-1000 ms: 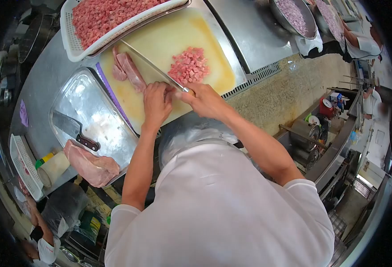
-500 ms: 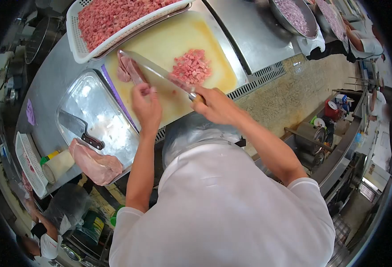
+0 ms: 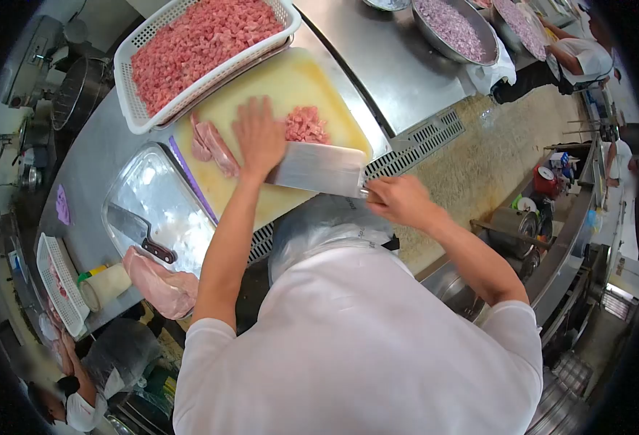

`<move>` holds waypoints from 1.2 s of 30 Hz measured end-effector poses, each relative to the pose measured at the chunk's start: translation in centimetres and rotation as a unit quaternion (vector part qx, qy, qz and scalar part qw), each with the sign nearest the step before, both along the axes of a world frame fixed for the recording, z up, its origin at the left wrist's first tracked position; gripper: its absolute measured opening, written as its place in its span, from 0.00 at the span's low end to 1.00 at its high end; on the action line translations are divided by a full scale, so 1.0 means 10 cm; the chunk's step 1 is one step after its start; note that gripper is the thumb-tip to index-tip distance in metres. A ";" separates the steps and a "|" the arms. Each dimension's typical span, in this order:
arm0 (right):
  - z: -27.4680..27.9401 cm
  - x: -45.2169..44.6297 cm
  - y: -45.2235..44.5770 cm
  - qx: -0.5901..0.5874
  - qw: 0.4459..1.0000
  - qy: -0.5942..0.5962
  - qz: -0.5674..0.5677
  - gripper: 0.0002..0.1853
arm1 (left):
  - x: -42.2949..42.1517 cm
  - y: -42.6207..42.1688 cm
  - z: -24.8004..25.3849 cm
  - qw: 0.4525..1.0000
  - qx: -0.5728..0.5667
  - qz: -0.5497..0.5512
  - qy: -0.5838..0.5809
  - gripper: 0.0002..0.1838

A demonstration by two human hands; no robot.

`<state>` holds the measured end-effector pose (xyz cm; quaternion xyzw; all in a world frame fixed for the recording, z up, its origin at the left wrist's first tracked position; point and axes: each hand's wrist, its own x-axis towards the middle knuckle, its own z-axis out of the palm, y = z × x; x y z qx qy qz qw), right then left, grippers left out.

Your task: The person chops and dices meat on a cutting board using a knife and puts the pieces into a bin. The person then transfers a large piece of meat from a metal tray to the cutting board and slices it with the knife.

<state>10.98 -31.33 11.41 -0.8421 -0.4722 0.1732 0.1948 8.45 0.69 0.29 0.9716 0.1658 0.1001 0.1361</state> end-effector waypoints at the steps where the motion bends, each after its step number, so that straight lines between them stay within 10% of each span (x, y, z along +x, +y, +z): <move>1: 0.11 0.03 -0.20 -0.017 1.000 -0.012 -0.007 0.11 | -0.04 0.18 -0.18 0.999 -0.033 0.017 -0.021 0.33; 5: 0.34 0.04 -0.73 0.000 0.971 0.174 -0.163 0.21 | -0.11 0.01 -0.39 0.992 -0.086 0.020 -0.087 0.33; 16: -0.89 0.15 -0.64 0.298 0.595 0.678 -0.312 0.13 | -0.27 -0.66 -0.02 0.987 -0.035 -0.139 -0.075 0.51; 22: -0.98 0.40 -0.29 0.184 0.699 0.623 -0.298 0.14 | 0.02 -0.81 -0.08 0.991 -0.083 -0.021 -0.103 0.51; 36: -0.39 0.05 0.60 0.186 0.725 0.648 -0.143 0.14 | 0.15 -0.67 0.29 0.916 -0.154 0.156 -0.335 0.34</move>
